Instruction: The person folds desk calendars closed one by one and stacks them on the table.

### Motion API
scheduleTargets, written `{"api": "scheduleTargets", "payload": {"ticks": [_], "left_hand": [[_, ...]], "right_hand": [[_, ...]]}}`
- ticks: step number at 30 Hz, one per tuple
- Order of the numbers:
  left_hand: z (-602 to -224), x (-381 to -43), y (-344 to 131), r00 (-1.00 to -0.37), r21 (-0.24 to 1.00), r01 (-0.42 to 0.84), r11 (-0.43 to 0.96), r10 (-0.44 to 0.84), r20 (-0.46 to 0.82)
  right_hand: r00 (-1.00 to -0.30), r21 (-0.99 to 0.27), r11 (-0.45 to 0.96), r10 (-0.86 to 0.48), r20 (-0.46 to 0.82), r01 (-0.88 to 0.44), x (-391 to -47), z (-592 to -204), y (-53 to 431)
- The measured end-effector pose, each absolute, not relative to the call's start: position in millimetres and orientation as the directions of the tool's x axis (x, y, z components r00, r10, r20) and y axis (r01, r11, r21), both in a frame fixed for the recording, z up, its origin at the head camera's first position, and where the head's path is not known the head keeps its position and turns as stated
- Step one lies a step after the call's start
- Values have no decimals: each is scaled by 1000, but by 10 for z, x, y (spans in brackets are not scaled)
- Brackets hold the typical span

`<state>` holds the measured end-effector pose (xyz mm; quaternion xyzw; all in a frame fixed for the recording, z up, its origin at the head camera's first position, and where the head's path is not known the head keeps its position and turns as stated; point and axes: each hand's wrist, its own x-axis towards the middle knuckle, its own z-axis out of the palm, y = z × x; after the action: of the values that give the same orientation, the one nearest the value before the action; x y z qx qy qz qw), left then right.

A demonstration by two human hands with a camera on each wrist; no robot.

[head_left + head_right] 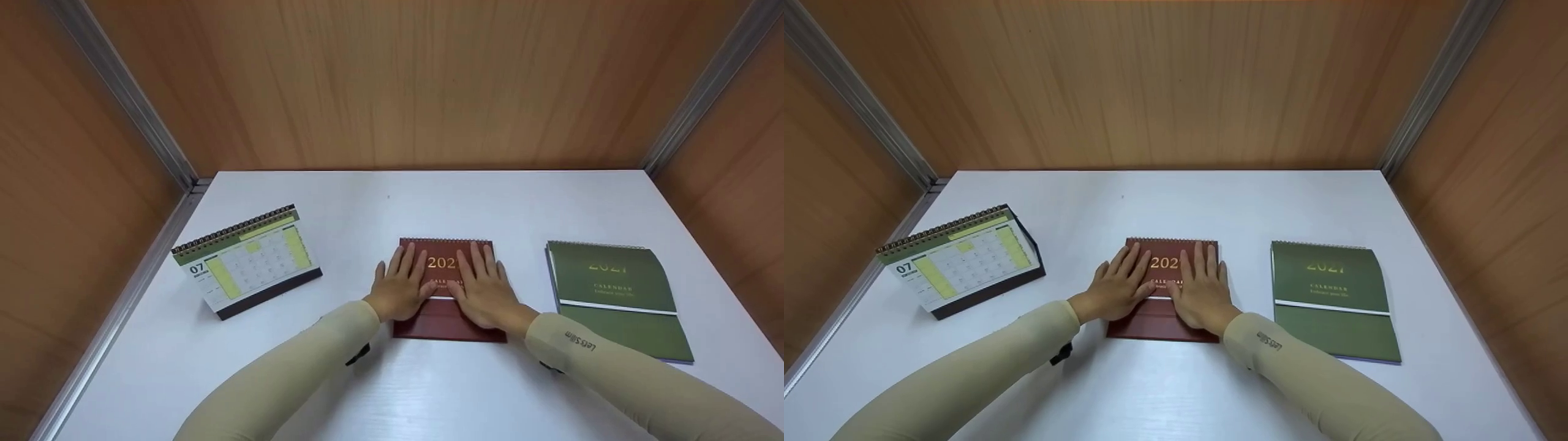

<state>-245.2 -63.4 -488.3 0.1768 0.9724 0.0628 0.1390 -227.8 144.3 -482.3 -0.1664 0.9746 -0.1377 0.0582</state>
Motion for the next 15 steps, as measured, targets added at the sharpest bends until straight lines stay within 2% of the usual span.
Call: {"api": "scheduleTargets", "payload": {"ticks": [8, 15], "left_hand": [[-4921, -2481, -620, -901, 153, 339, 929, 367, -231], [-4889, -2487, -606, -895, 143, 323, 935, 351, -276]], "right_hand": [[-938, -278, 908, -343, -57, -315, -2279, -4837, 1442], [-931, -274, 905, -357, -74, -325, -2279, -4825, 1449]]}}
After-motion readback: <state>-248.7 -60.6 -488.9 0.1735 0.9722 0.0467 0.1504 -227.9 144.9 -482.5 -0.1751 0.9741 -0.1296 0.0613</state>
